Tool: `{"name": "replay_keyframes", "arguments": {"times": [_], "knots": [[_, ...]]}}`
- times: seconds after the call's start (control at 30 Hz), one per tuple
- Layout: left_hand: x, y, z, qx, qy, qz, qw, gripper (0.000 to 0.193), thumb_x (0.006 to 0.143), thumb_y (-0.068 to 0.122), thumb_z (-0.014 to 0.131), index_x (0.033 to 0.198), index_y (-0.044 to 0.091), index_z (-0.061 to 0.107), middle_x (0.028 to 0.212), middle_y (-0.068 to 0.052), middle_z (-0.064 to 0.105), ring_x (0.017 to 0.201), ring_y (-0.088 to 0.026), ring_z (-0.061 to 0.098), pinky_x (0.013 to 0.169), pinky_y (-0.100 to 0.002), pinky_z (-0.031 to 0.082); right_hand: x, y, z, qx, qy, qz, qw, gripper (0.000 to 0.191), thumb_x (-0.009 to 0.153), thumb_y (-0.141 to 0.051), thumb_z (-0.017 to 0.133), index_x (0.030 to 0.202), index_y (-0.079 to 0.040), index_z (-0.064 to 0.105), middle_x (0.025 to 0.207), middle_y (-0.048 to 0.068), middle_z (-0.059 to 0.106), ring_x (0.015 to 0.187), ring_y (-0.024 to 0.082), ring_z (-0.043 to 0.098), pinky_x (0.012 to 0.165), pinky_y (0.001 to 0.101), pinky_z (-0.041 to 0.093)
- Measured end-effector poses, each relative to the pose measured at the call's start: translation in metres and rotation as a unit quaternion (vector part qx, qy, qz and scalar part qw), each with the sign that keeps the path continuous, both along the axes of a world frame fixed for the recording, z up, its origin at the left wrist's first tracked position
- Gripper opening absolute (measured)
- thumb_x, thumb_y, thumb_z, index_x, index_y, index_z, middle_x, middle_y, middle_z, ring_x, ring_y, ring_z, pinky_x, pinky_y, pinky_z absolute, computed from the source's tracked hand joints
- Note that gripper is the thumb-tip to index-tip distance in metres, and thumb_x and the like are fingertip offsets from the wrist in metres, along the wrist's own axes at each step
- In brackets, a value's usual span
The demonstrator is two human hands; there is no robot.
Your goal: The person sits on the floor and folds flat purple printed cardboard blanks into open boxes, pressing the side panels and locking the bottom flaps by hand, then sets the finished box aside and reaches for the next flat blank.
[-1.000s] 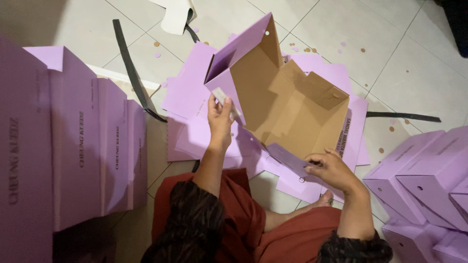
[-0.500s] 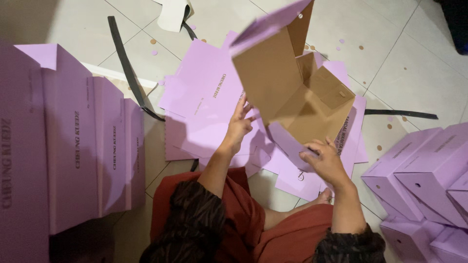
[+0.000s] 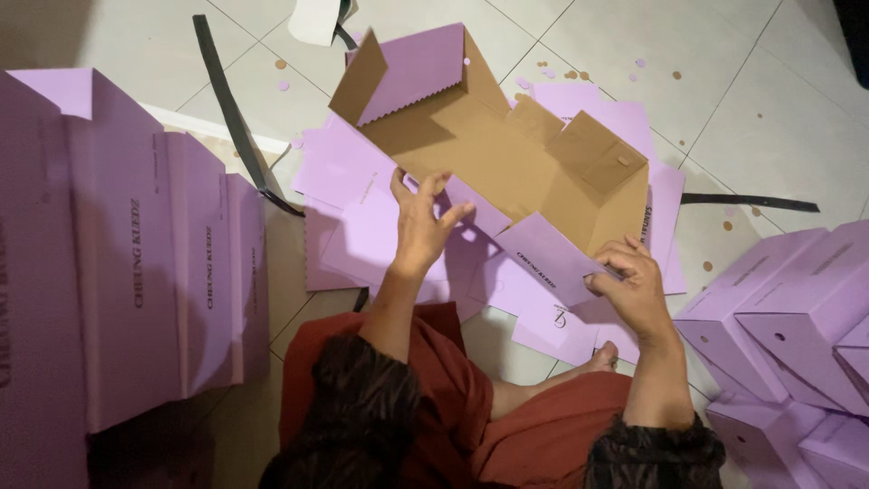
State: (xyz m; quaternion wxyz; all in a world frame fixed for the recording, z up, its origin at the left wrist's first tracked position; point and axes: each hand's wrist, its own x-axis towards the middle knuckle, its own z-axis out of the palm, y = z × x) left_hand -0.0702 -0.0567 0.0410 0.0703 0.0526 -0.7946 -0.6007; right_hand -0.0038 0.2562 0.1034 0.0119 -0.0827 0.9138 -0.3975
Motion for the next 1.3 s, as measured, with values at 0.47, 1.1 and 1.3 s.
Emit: {"name": "replay_keyframes", "arguments": {"times": [0.47,1.1,1.3], "knots": [[0.008,0.006,0.026,-0.019,-0.054,0.115,0.992,0.033,0.08,0.017,0.087,0.103,-0.001,0.072,0.109,-0.016,0.053,0.083,-0.026,0.066,0.077,-0.036,0.059,0.01,-0.007,-0.006,0.104,0.082,0.037,0.991,0.035,0.08,-0.025,0.072,0.111,-0.011,0.076,0.114,0.012,0.071,0.128,0.025,0.057,0.125,0.0554,-0.002],[0.038,0.047,0.016,-0.232,0.186,-0.252,0.921,0.042,0.071,0.0,0.072,0.113,0.005,0.072,0.112,-0.022,0.05,0.099,-0.042,0.055,0.09,-0.048,0.053,0.011,-0.048,-0.026,0.259,-0.044,-0.056,0.963,0.055,0.074,-0.03,0.07,0.129,-0.021,0.067,0.125,0.007,0.072,0.131,0.033,0.051,0.113,0.0457,0.031],[0.043,0.06,0.0,-0.276,0.192,-0.26,0.905,0.032,0.08,-0.004,0.066,0.107,0.01,0.074,0.122,-0.019,0.052,0.11,-0.038,0.059,0.093,-0.045,0.055,0.002,-0.042,-0.072,0.824,0.294,0.469,-0.122,0.056,0.101,-0.034,0.031,0.134,-0.011,0.07,0.135,0.016,0.067,0.128,0.038,0.053,0.114,0.0482,0.036]]}}
